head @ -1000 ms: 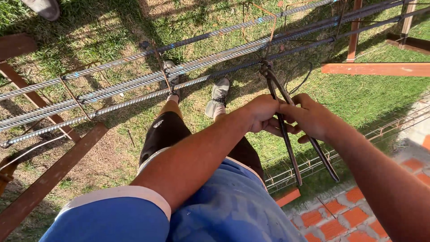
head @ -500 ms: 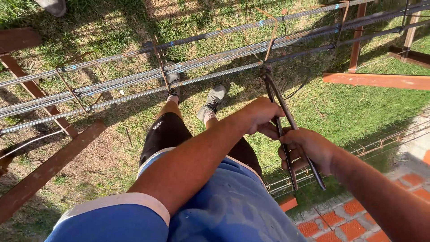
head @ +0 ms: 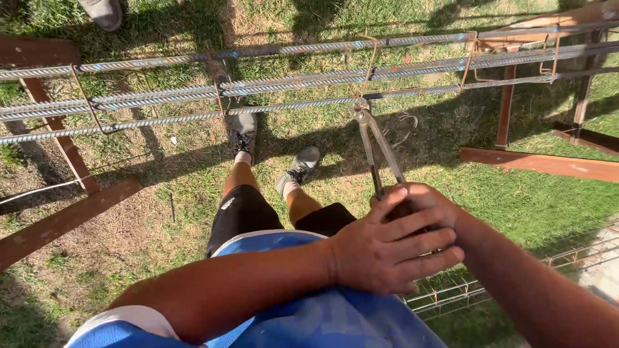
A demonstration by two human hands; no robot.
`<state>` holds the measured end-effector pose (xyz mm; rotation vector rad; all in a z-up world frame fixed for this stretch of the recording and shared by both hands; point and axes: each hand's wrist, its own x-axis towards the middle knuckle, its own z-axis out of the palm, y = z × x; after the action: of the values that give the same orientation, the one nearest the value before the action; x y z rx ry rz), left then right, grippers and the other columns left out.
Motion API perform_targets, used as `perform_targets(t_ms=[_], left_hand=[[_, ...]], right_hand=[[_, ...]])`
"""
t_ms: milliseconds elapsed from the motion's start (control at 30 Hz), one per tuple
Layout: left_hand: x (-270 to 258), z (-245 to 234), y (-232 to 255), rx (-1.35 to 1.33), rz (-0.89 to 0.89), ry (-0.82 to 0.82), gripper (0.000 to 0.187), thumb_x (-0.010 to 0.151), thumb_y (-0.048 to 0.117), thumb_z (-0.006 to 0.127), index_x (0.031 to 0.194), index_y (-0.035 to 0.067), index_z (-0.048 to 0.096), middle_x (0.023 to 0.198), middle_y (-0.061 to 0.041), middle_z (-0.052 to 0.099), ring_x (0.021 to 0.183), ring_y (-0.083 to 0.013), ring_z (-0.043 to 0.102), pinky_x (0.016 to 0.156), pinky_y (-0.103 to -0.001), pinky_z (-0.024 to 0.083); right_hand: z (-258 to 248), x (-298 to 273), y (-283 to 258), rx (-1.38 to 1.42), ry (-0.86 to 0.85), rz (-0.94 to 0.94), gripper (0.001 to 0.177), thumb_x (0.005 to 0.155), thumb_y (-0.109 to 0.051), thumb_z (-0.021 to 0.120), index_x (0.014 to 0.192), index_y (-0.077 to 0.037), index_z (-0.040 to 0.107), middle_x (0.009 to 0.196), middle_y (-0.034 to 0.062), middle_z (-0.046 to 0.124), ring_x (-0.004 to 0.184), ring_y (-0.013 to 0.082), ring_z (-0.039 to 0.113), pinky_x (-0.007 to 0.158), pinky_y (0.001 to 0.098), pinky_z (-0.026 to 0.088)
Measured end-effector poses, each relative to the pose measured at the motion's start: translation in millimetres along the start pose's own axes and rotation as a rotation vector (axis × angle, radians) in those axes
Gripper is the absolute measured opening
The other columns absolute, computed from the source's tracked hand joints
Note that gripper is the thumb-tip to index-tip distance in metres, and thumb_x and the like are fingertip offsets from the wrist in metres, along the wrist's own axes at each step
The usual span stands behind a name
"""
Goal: The person ties steel rebar rods together using wire and a manual rebar tying tool. They wrap the wire around the intersections of the rods and twist it to secure the structure.
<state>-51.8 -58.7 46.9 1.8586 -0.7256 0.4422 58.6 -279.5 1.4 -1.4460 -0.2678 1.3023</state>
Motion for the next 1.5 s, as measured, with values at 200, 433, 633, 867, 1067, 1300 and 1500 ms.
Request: perform_targets(t_ms=[200, 433, 633, 867, 1067, 1300, 1500], left_hand=[[35.0, 26.9, 20.6, 0.001, 0.082, 0.337, 0.022, 0.118, 0.008, 0.06, 0.13, 0.019, 0.075, 0.108, -0.007, 0.077, 0.092, -0.0235, 0.079, 0.095, -0.048, 0.061], [-3.8, 58.5, 29.5, 0.052, -0.12, 0.279, 0.028, 0.103, 0.026, 0.065, 0.118, 0.024, 0.088, 0.126, -0.006, 0.085, 0.123, -0.029, 0.084, 0.119, -0.049, 0.06], [3.4, 64.4, 12.3, -0.189, -0.094, 0.295, 0.034, 0.119, 0.022, 0.059, 0.129, -0.004, 0.079, 0.134, -0.022, 0.079, 0.126, -0.0394, 0.079, 0.123, -0.059, 0.059], [51.9, 37.0, 14.7, -0.167, -0.048, 0.461, 0.028, 0.112, 0.027, 0.061, 0.105, 0.003, 0.073, 0.1, -0.014, 0.072, 0.089, -0.0406, 0.072, 0.09, -0.054, 0.059], [62.3, 46.7, 5.6, -0.15, -0.074, 0.34, 0.019, 0.099, 0.021, 0.067, 0.085, 0.01, 0.072, 0.081, -0.007, 0.067, 0.074, -0.0376, 0.065, 0.08, -0.052, 0.054], [87.2, 69.9, 3.5, -0.014, -0.159, -1.034, 0.034, 0.092, 0.034, 0.055, 0.095, 0.021, 0.086, 0.093, -0.001, 0.085, 0.091, -0.0275, 0.081, 0.086, -0.047, 0.057], [120.8, 42.6, 5.2, -0.006, -0.006, -1.556, 0.037, 0.097, 0.028, 0.059, 0.13, 0.022, 0.076, 0.13, 0.001, 0.081, 0.12, -0.0263, 0.077, 0.092, -0.048, 0.067]], right_hand=[[33.1, 3.6, -73.9, 0.751, 0.251, 0.959, 0.023, 0.093, -0.03, 0.059, 0.103, -0.01, 0.066, 0.085, 0.0101, 0.063, 0.058, 0.018, 0.052, 0.053, 0.0295, 0.037], [20.9, 1.0, -24.9, 0.687, 0.222, 0.857, 0.035, 0.096, -0.029, 0.06, 0.112, -0.001, 0.072, 0.093, 0.0269, 0.078, 0.075, 0.0243, 0.072, 0.063, 0.0253, 0.052], [37.1, 4.5, -69.7, 0.692, 0.319, 0.88, 0.03, 0.103, -0.032, 0.057, 0.108, -0.004, 0.067, 0.108, 0.0168, 0.074, 0.094, 0.0288, 0.071, 0.096, 0.0402, 0.057], [20.4, 7.1, -82.7, 0.727, 0.215, 0.85, 0.039, 0.106, -0.04, 0.062, 0.107, -0.002, 0.071, 0.093, 0.0148, 0.073, 0.085, 0.0284, 0.07, 0.084, 0.0419, 0.056], [3.9, 28.4, -84.3, 0.468, 0.31, 0.686, 0.046, 0.106, -0.056, 0.065, 0.115, -0.011, 0.072, 0.085, 0.0061, 0.069, 0.065, 0.0192, 0.062, 0.063, 0.0336, 0.05], [46.5, 82.5, -172.2, -0.592, 0.241, 1.192, 0.119, 0.086, -0.079, 0.06, 0.183, -0.032, 0.009, 0.193, -0.0051, -0.006, 0.178, 0.0274, 0.008, 0.143, 0.0591, 0.016], [4.1, 107.5, -9.7, -0.957, 0.104, 0.841, 0.05, 0.108, -0.032, 0.045, 0.084, 0.005, 0.066, 0.101, 0.0299, 0.073, 0.089, 0.039, 0.07, 0.082, 0.0533, 0.054]])
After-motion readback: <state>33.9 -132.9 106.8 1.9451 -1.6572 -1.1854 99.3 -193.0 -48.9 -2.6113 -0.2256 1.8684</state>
